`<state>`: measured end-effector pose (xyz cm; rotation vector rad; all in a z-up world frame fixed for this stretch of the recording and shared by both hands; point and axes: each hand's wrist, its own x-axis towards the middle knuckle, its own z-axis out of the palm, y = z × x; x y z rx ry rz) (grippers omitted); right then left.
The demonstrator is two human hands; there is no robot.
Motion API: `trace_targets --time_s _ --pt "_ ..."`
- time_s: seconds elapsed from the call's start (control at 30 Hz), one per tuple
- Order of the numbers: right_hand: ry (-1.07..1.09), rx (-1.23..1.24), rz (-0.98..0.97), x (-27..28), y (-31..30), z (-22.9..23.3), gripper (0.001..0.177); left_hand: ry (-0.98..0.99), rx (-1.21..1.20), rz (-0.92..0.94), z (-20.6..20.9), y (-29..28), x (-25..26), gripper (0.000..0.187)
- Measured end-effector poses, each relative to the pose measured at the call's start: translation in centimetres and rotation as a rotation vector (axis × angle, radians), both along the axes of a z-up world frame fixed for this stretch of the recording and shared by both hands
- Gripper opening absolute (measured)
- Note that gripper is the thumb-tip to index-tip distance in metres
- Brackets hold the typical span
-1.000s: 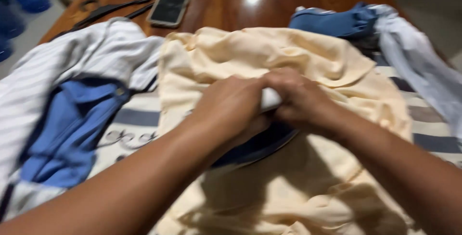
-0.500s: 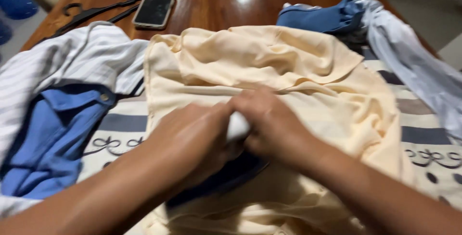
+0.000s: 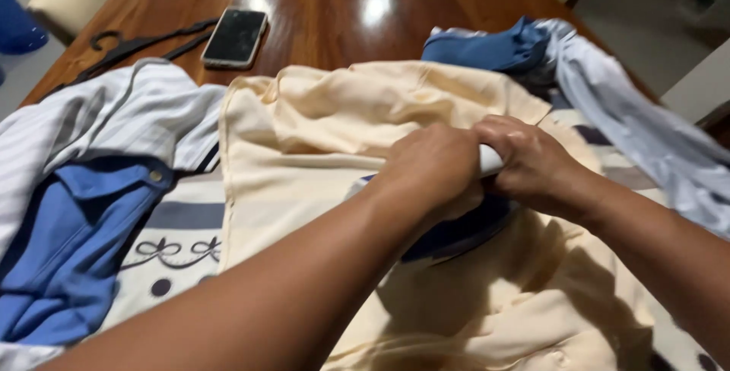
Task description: Ironing a light yellow button-up shirt on a dining table.
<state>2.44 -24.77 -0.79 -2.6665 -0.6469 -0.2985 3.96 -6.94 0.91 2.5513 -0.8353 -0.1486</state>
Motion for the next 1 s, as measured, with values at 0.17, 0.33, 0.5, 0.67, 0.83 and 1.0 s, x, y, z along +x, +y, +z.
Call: trace_targets --time_s 0.17,0.33,0.5,0.67,0.83,1.0 --pt "-0.022 0.006 -0.011 -0.8 0.2 -1.6 0.053 0.011 0.030 -0.086 0.0 1.5 -0.1 0.047" --pt "-0.122 0.194 0.099 -6.4 10.1 -2.8 0.055 0.170 0.018 -0.094 0.3 12.6 -5.4 0.021" --pt "0.124 0.193 0.503 -7.6 16.6 -0.4 0.046 0.091 0.183 -0.070 1.8 20.7 -9.9 0.034" --pt "0.968 0.304 0.524 -0.1 11.4 2.0 0.039 0.061 0.143 0.092 1.9 15.1 -10.2 0.041" --pt "1.201 0.259 0.529 6.3 6.3 4.2 0.036 0.105 0.082 0.212 2.0 8.3 -6.0 0.034" --pt "1.113 0.249 0.377 9.7 7.1 4.1 0.041 -0.012 0.066 0.172 1.7 9.5 -1.9 0.038"
